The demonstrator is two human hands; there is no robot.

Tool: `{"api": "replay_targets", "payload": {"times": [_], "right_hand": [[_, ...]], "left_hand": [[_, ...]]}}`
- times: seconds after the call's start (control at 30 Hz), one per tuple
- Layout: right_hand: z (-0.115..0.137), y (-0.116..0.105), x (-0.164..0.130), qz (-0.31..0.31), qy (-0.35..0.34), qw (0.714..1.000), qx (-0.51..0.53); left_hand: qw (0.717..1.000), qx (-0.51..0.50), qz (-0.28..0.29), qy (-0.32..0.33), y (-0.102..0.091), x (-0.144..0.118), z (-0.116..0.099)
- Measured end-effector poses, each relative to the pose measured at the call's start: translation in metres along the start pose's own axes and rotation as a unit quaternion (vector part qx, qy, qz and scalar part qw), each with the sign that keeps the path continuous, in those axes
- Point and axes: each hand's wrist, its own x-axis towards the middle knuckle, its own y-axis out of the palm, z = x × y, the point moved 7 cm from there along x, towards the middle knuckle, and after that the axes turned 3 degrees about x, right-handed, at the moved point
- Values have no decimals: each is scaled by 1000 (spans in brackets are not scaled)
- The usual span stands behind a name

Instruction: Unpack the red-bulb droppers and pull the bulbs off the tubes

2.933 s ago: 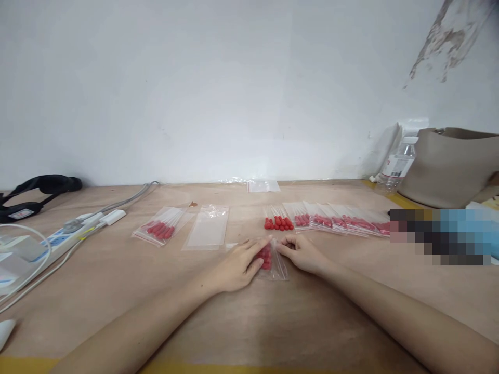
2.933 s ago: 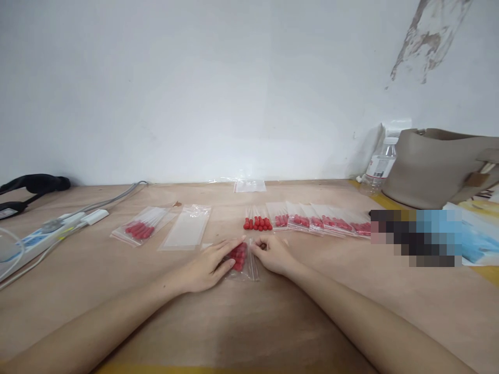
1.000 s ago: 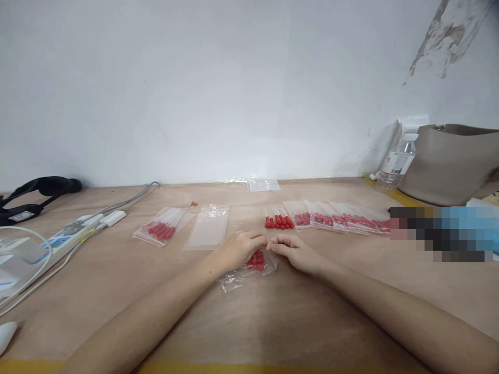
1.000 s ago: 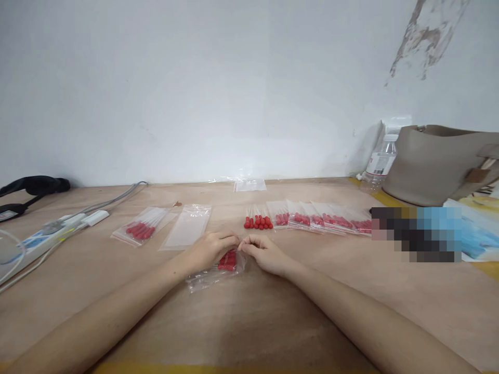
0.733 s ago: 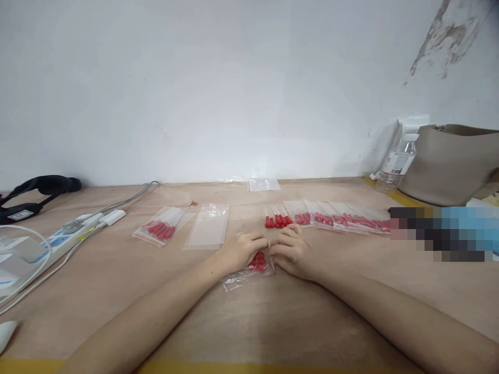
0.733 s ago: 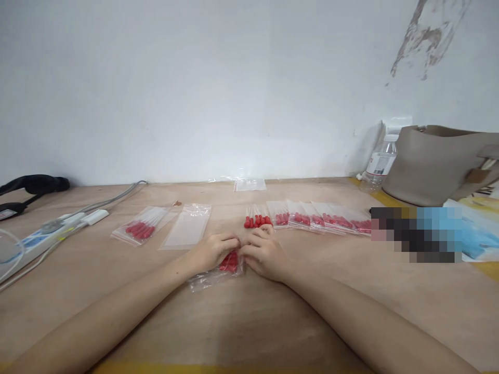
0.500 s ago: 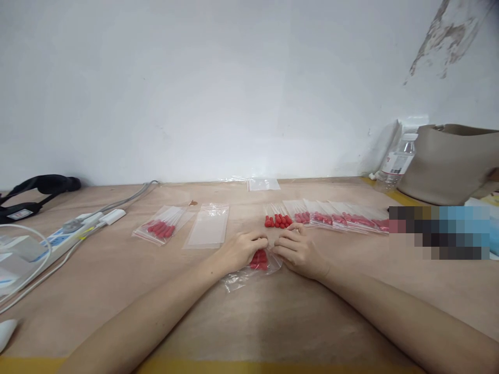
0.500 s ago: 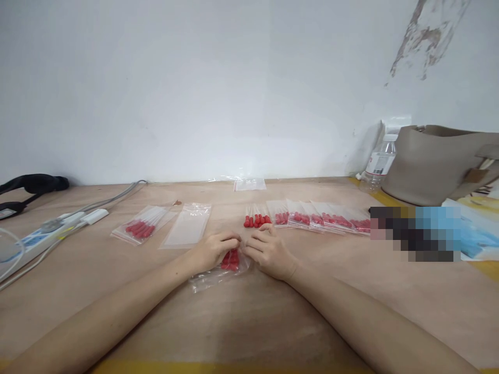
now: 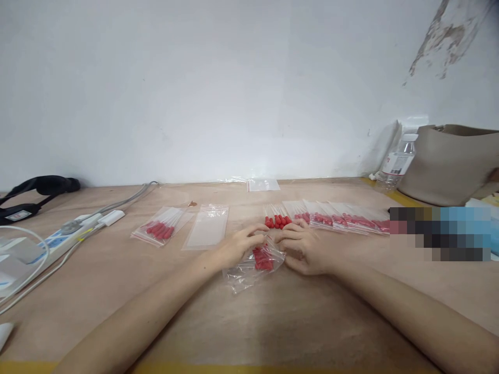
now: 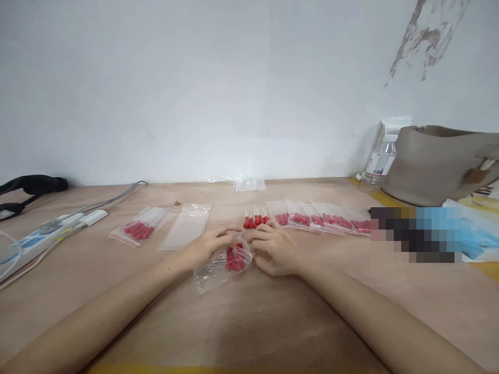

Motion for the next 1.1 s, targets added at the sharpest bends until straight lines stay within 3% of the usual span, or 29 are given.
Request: {"api": "replay_targets", "payload": {"times": [0.1,0.2,0.27,0.4,0.5,0.6,0.7,0.9,1.1], "right_hand": [[-8,7,0,31,76,985,150],[-22,22,-2,27,179,946,269],[-27,33,-2,32,212,921,325],[-26,42,3,43,225,902,366],[-28,40,5,44,256,888,379],[-31,42,4,64,290,863,410],[-28,46,3,92,274,846,448],[-30,44,3,9,285,813,507],[-25,42,5,22,286,808,515]], "left_hand": [[1000,-15,-20,0,1,1,0],[998,-30,-46,7,-2,1,-5],[997,-35,-61,-18,-6,-4,-8],[990,-49,-54,-122,-3,-26,-8],[984,-75,-29,-156,10,-41,-4],[983,-101,-31,-152,18,-43,3],[982,-125,-49,-135,19,-37,8],[985,-123,-59,-108,17,-32,6],[988,-102,-81,-81,12,-32,-1]]}}
